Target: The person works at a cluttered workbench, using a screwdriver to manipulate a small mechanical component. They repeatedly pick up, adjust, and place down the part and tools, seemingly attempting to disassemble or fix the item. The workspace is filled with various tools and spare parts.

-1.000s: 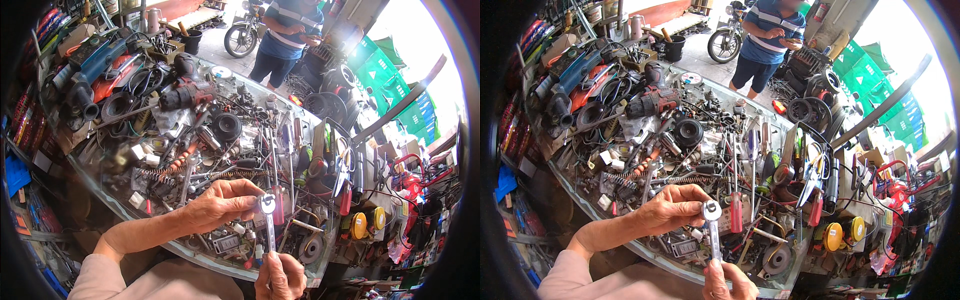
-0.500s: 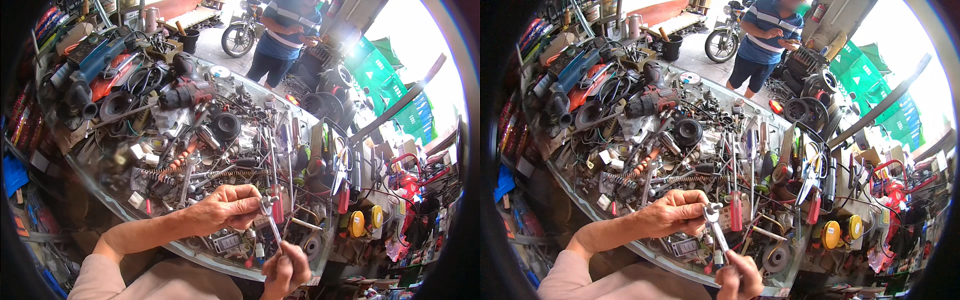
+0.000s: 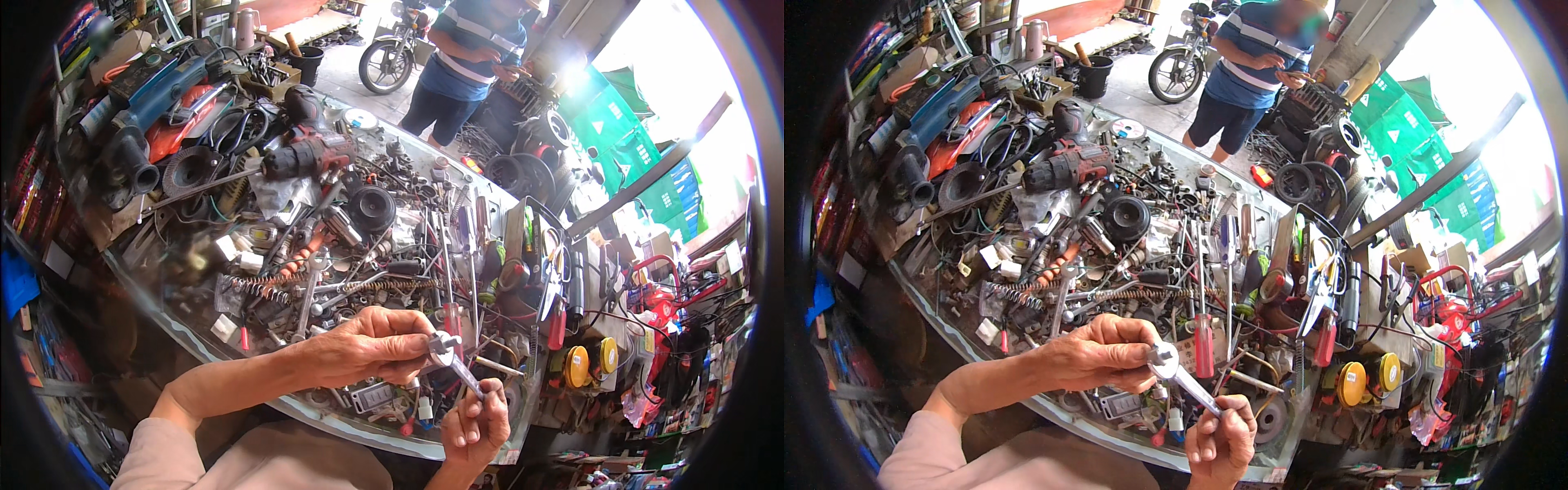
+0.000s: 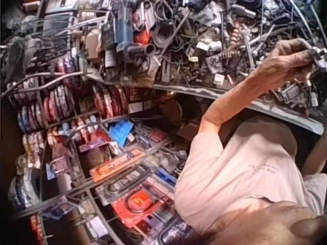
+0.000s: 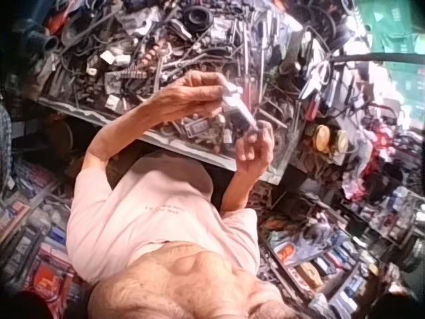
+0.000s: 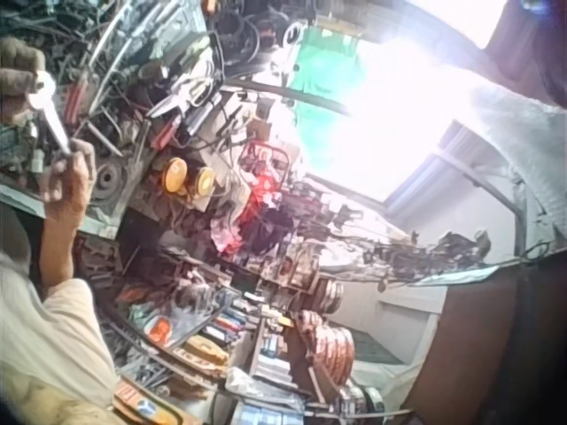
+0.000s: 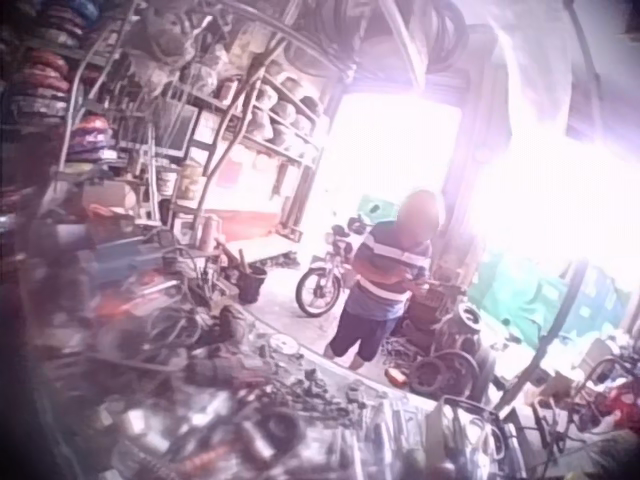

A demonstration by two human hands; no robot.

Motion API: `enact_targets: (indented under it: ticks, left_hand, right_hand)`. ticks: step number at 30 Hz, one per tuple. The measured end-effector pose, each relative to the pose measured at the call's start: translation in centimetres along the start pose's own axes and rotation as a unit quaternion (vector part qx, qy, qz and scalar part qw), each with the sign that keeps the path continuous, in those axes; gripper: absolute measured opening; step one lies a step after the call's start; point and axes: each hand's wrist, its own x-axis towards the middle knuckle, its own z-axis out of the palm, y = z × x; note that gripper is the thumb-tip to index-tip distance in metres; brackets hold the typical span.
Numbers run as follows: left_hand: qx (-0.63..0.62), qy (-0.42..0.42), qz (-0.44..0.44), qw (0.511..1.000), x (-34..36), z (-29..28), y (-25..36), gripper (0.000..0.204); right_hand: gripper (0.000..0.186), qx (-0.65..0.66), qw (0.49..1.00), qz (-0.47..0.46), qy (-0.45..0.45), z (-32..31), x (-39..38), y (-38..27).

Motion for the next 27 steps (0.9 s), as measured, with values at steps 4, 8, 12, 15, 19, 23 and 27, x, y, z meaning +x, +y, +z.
enact_targets:
  ticks: [4,8,12,15,19,23,27]
  left_hand:
    - [0.004,-0.004,-0.016,1.0,0.0,-0.1,0.1,0.019]
    - [-0.017,-0.032,-0.023,0.999,-0.2,-0.2,0.5,0.019]
    - [-0.013,-0.029,-0.023,0.999,0.0,-0.6,0.8,0.016]
    - [0.01,0.012,-0.014,1.0,0.3,-0.7,0.7,0.015]
    - [-0.003,0.011,-0.009,1.0,0.3,-0.5,0.3,0.013]
    - [0.006,-0.032,-0.018,0.999,-0.3,-0.1,0.6,0.013]
    - [0.108,-0.074,-0.079,0.988,-0.8,0.1,0.7,0.02]
  right_hand:
    - [0.021,0.019,0.999,0.041,-0.018,0.1,0.7,-0.7]
    - [0.021,0.05,0.994,0.096,-0.029,-0.8,1.8,-0.4]
    - [0.022,0.078,0.988,0.131,-0.021,-0.6,2.3,-0.4]
    - [0.023,0.107,0.983,0.148,-0.01,-0.8,2.0,-0.1]
    - [0.023,0.129,0.98,0.15,0.0,-0.7,1.3,0.3]
    - [0.021,0.058,0.987,0.149,0.006,-0.4,1.1,-0.5]
    - [0.015,-0.093,0.985,0.142,0.006,0.4,2.1,-2.3]
